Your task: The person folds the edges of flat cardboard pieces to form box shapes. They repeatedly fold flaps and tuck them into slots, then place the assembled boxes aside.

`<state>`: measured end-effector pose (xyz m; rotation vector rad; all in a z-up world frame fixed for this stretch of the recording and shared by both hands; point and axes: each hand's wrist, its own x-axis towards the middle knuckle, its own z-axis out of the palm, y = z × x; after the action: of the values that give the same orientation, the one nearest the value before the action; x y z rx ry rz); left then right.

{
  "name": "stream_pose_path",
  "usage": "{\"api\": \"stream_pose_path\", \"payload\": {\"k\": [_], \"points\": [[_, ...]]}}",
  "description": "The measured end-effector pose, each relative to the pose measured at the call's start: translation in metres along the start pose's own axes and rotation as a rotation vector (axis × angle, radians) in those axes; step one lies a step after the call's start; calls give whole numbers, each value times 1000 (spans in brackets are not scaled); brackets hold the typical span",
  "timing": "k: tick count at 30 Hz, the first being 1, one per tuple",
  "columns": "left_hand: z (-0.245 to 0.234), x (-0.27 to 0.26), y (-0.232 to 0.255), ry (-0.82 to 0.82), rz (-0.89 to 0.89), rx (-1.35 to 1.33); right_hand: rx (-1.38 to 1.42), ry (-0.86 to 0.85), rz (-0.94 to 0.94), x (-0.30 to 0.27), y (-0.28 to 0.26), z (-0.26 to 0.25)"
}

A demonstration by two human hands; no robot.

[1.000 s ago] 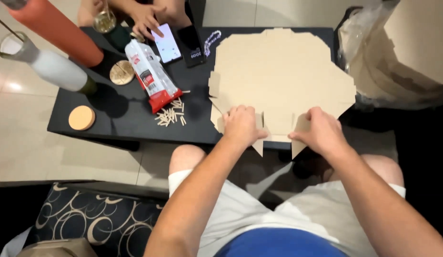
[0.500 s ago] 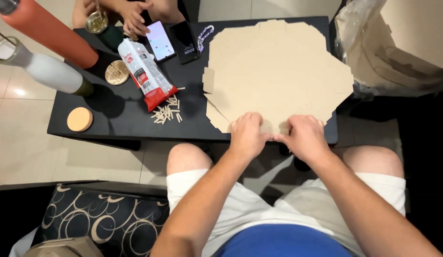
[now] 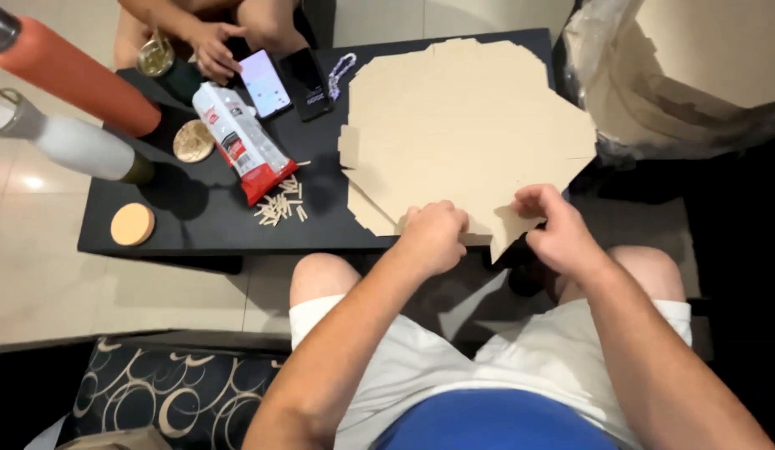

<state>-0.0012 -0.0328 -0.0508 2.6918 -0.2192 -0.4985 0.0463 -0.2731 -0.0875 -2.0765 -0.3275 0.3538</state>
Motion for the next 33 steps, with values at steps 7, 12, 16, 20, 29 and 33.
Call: {"api": "stream_pose_path", "payload": {"k": [7,12,16,20,29,33], "points": [[-60,-23,20,845,693,150,-688,340,-609,-6,-61,-30],[-69,-87,-39,1006,766,307,-712,646,-905,-25,-84,-4],[-24,-80,-64,480,342,338,-839,442,-872,0,-26,78],[47,-24,-74,344,217,208,-935,173,-606,11,-10,90],[-27,21,-39,-6,-323,206,-937,-100,-67,59,-57,48],[-48,-2,-55,30,-406,240,-918,-136,145,42,-76,4]]}}
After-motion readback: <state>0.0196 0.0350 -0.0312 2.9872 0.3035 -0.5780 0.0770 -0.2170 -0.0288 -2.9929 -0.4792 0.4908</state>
